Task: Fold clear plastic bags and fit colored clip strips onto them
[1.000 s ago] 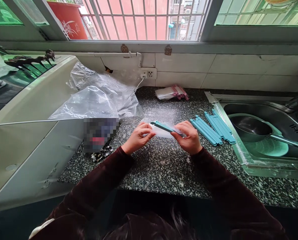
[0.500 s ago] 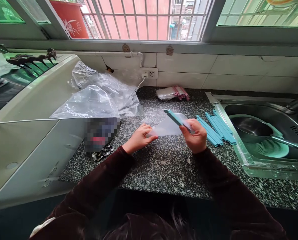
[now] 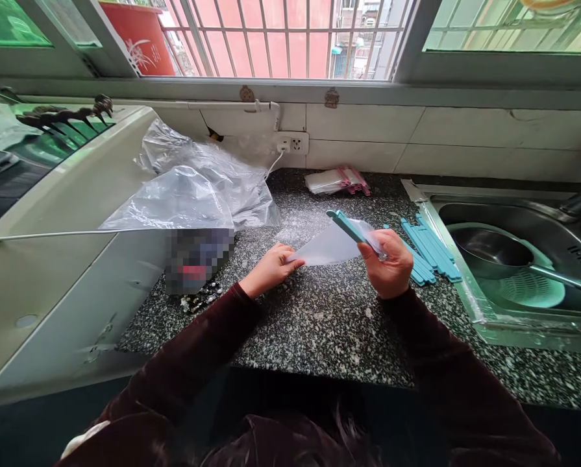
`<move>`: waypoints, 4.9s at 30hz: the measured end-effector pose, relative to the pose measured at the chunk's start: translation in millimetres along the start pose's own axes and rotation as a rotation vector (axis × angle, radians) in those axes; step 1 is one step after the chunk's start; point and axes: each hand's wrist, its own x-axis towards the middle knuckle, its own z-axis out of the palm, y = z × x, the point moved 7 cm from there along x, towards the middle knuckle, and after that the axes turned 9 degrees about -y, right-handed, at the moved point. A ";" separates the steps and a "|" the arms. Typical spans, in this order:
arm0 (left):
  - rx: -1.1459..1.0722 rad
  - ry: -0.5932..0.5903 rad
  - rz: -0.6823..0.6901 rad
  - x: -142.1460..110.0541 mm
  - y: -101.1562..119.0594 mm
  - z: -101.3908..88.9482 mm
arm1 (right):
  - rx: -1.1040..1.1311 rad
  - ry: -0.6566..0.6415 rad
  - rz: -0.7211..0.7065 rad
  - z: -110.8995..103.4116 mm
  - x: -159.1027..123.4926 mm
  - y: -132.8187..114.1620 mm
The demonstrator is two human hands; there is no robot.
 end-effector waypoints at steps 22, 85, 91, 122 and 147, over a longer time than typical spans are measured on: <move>-0.168 0.303 0.410 -22.3 44.6 -31.0 | -0.108 -0.425 -0.321 28.6 -8.2 -31.1; -0.971 0.298 0.081 -9.3 6.6 -21.0 | -0.337 -0.152 -0.354 22.0 -10.0 -21.3; -0.781 0.253 0.032 -7.7 -2.1 -13.9 | -0.423 -0.159 -0.396 26.1 -9.1 -24.8; -1.306 0.279 -0.163 153.0 -52.3 -0.1 | -0.516 -0.205 0.882 37.2 110.5 197.9; -0.450 0.343 -0.259 112.1 -44.7 -3.2 | -0.600 -0.367 0.094 116.7 134.0 107.2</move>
